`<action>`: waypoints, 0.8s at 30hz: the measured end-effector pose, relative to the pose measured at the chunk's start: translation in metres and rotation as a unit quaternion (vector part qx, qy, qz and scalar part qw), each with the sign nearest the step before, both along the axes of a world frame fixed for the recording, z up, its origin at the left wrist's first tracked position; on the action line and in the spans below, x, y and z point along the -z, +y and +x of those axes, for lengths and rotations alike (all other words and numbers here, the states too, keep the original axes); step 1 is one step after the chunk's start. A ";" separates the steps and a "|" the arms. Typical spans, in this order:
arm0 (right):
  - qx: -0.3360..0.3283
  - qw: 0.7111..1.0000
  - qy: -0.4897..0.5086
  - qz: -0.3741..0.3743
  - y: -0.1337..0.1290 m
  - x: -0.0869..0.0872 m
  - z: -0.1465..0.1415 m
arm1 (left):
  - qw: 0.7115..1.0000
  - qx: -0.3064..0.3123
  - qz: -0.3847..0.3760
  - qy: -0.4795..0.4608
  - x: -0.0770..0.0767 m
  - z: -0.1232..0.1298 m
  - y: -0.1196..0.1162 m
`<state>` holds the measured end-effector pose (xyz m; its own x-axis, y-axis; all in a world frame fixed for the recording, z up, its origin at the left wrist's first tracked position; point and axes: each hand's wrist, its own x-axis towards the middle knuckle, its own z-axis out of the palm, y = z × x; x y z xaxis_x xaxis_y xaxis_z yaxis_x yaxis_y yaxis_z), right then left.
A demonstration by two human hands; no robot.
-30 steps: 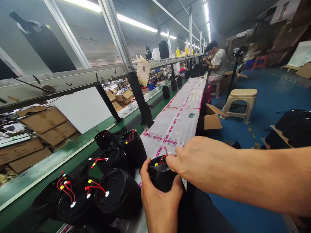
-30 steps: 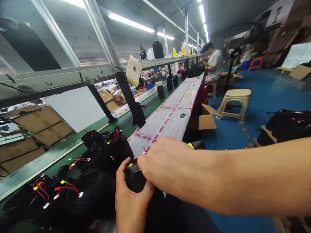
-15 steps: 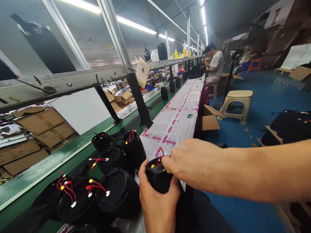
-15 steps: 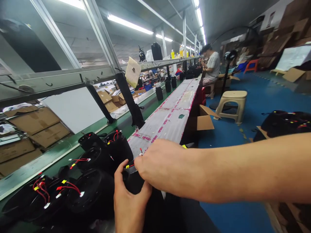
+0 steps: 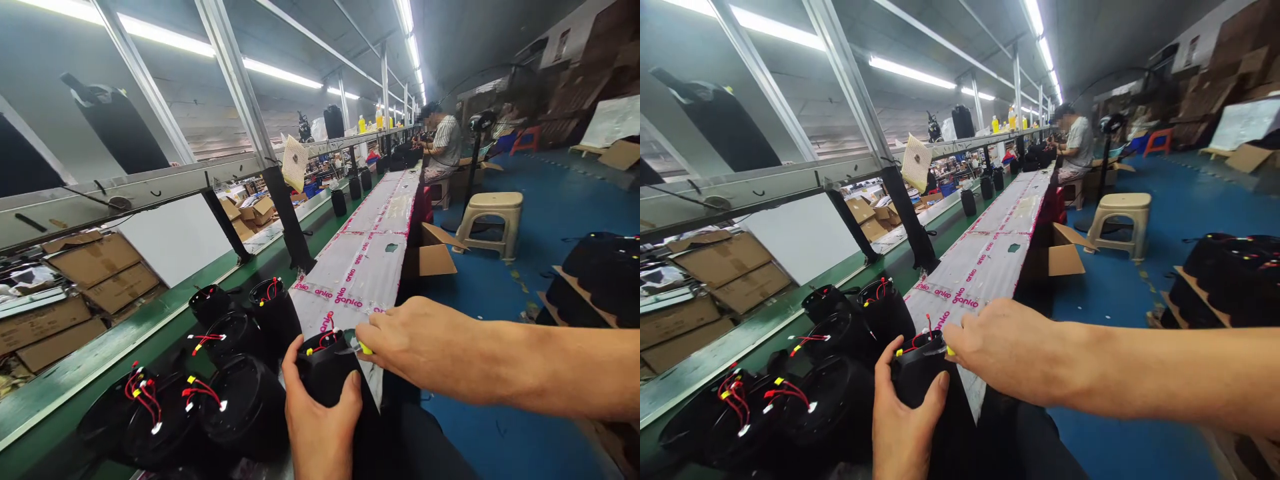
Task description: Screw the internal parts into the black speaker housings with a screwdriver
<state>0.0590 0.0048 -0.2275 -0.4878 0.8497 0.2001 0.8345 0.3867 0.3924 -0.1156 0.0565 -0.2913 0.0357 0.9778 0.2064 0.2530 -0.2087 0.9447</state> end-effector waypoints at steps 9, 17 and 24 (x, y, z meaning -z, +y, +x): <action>-0.020 1.000 0.022 -0.007 0.007 0.005 -0.001 | 1.000 0.001 -0.007 -0.003 -0.002 0.000 0.000; 0.000 1.000 0.025 0.018 0.008 0.010 0.000 | 1.000 0.006 0.000 0.000 -0.002 -0.001 -0.001; -0.014 0.997 0.071 0.017 0.017 0.022 0.001 | 1.000 0.005 -0.005 0.005 -0.004 -0.001 -0.002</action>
